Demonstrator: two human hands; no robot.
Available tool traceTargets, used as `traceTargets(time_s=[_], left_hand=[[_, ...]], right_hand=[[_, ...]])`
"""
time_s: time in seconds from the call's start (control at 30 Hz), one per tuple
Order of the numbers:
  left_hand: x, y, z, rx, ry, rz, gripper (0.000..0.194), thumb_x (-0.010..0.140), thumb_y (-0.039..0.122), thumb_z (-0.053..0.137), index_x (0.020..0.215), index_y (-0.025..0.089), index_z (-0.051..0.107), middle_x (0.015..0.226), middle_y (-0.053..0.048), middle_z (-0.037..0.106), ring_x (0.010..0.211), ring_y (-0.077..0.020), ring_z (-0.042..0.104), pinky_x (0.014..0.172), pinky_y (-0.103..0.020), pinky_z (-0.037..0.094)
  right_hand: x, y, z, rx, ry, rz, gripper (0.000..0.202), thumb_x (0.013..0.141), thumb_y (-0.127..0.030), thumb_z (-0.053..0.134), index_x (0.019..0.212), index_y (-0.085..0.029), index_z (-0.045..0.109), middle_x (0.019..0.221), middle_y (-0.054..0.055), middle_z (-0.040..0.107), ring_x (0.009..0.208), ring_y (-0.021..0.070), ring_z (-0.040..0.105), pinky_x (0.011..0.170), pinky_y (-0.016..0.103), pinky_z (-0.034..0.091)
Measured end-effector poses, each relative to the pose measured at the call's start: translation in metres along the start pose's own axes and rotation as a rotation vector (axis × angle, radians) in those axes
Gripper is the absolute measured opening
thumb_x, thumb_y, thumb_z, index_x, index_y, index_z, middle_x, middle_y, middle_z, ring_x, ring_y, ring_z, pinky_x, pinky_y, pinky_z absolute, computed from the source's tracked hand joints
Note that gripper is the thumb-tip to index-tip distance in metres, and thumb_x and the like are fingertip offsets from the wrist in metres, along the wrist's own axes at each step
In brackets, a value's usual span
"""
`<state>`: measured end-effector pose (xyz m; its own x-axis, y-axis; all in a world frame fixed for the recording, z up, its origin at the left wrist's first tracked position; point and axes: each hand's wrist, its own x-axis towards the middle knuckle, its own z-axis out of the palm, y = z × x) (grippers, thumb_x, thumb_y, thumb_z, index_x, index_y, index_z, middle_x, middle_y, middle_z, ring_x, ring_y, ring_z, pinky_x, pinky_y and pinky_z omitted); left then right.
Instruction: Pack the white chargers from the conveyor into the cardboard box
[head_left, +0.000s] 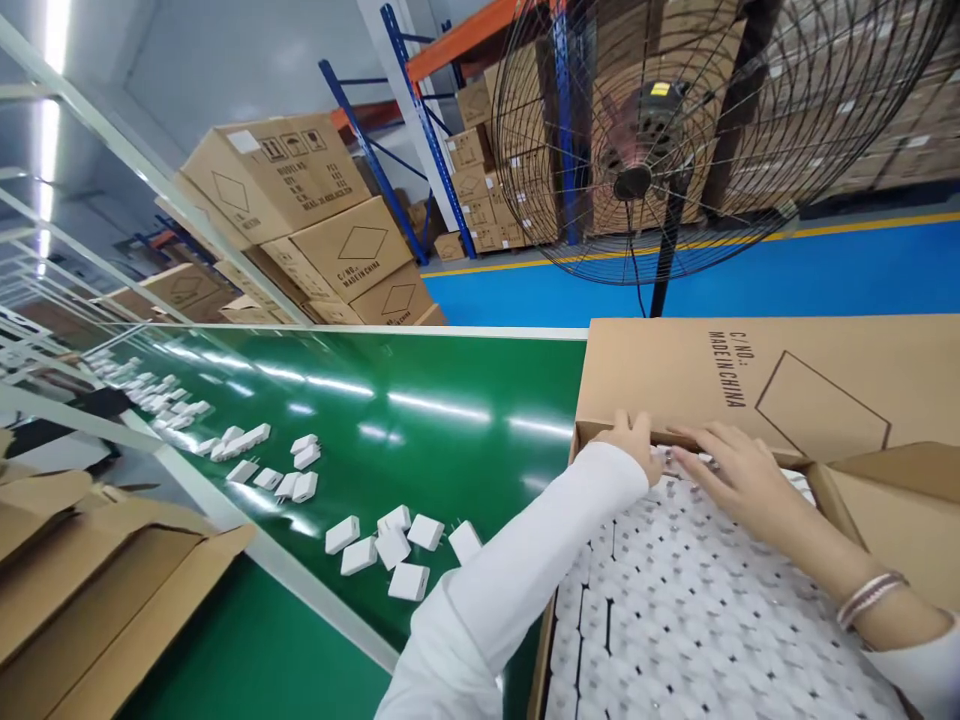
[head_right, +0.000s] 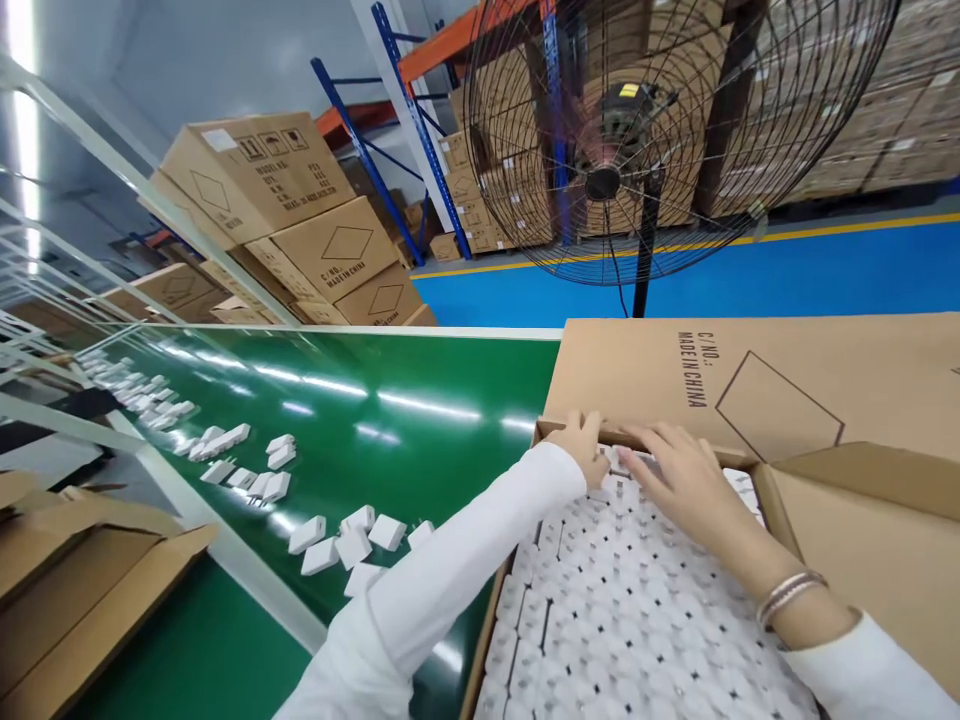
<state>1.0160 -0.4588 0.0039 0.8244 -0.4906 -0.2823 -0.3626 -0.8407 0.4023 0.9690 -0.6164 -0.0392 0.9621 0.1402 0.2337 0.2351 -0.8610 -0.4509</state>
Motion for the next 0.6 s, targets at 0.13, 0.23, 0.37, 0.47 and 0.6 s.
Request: traceTargets(time_s=[0.13, 0.23, 0.37, 0.47, 0.6], left_hand=[[-0.028, -0.031, -0.018, 0.026, 0.094, 0.017, 0.050, 0.083, 0.024, 0.040, 0.133, 0.021, 0.035, 0.133, -0.010, 0.040, 0.100, -0.0251, 0.061, 0.089, -0.038, 0.047], [-0.092, -0.088, -0.042, 0.177, 0.195, -0.036, 0.044, 0.081, 0.012, 0.039, 0.124, 0.020, 0.046, 0.134, -0.008, 0.043, 0.115, -0.0217, 0.051, 0.101, -0.032, 0.038], [-0.189, -0.164, -0.041, 0.299, 0.104, -0.445, 0.033, 0.083, 0.019, 0.044, 0.114, 0.012, 0.054, 0.111, -0.014, 0.057, 0.107, -0.0281, 0.053, 0.095, -0.042, 0.041], [-0.217, -0.192, -0.012, 0.298, 0.118, -0.496, 0.044, 0.079, 0.017, 0.051, 0.123, 0.011, 0.050, 0.118, -0.018, 0.053, 0.111, -0.0350, 0.048, 0.092, -0.051, 0.039], [-0.201, -0.204, 0.019, 0.145, 0.060, -0.350, 0.041, 0.072, 0.001, 0.052, 0.109, 0.018, 0.059, 0.116, -0.015, 0.055, 0.110, -0.0325, 0.048, 0.093, -0.050, 0.038]], right_hand=[[-0.005, 0.007, -0.002, -0.010, 0.093, -0.016, 0.042, 0.093, -0.052, 0.032, 0.106, -0.021, 0.057, 0.099, 0.009, 0.061, 0.094, 0.0269, 0.052, 0.077, 0.040, 0.038], [-0.003, 0.005, -0.006, -0.014, 0.191, -0.075, 0.038, 0.091, -0.050, 0.036, 0.102, -0.020, 0.058, 0.095, 0.009, 0.062, 0.092, 0.0264, 0.054, 0.078, 0.039, 0.040], [0.005, -0.067, -0.001, 0.045, 0.087, -0.175, 0.031, 0.092, -0.044, 0.039, 0.101, -0.022, 0.058, 0.100, 0.007, 0.064, 0.094, 0.0223, 0.057, 0.081, 0.036, 0.042], [0.006, -0.161, 0.031, -0.008, -0.251, -0.247, 0.026, 0.091, -0.034, 0.040, 0.099, -0.020, 0.062, 0.098, 0.008, 0.065, 0.093, 0.0235, 0.059, 0.082, 0.039, 0.043], [0.000, -0.255, 0.103, -0.097, -0.468, -0.234, 0.018, 0.081, -0.025, 0.059, 0.094, -0.012, 0.062, 0.087, 0.011, 0.066, 0.085, 0.0270, 0.062, 0.076, 0.041, 0.046]])
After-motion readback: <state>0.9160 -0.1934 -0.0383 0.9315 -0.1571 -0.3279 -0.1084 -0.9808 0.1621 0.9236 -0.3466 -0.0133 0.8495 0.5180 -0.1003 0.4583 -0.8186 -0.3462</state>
